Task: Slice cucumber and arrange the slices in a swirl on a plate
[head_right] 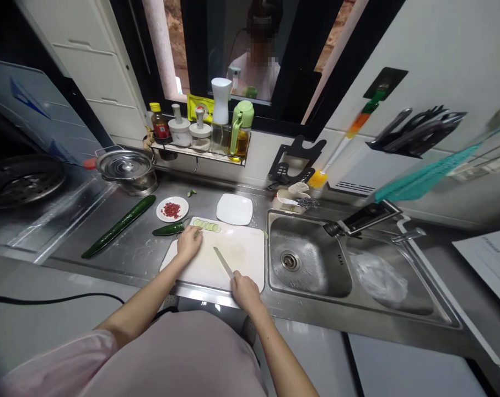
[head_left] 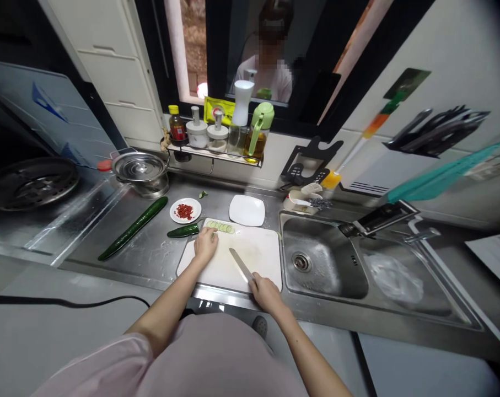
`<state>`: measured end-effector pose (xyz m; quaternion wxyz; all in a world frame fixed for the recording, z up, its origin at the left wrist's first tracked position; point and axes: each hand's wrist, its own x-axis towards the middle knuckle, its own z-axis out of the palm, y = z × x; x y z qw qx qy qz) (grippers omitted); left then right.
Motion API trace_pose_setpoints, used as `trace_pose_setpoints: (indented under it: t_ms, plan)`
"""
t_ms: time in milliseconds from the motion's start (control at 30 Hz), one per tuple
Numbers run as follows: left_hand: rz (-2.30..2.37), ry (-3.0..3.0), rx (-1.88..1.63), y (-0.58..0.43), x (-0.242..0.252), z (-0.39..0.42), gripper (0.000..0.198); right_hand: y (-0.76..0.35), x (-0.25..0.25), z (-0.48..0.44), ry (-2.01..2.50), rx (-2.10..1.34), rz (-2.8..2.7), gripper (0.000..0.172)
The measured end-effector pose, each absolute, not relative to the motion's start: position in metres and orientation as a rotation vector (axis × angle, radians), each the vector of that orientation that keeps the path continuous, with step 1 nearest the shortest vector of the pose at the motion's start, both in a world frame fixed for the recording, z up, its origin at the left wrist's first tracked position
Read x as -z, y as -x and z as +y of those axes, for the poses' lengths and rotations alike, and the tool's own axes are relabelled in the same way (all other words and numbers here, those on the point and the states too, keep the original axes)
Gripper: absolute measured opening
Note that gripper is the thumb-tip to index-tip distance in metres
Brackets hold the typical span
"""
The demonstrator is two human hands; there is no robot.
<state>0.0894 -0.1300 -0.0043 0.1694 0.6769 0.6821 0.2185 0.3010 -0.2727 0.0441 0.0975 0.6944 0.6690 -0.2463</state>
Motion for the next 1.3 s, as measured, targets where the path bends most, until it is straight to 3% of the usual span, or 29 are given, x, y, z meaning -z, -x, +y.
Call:
trace_pose_setpoints:
  t_ms: [367, 1067, 1300]
  plan:
    - [1.868, -1.921, -0.244, -0.132, -0.002, -0.089, 0.030, -0.315, -0.036, -0.292, -2.372, 0.780, 1.858, 0.025]
    - [1.651, -1.767, -0.458, -0.136, 0.006, -0.071, 0.020, -0.324, -0.033, -0.297, -2.420, 0.786, 1.844, 0.025]
    - [1.355, -1.772, -0.286, -0.126, 0.011, -0.071, 0.017, -0.319, -0.045, -0.288, -2.382, 0.771, 1.829, 0.026]
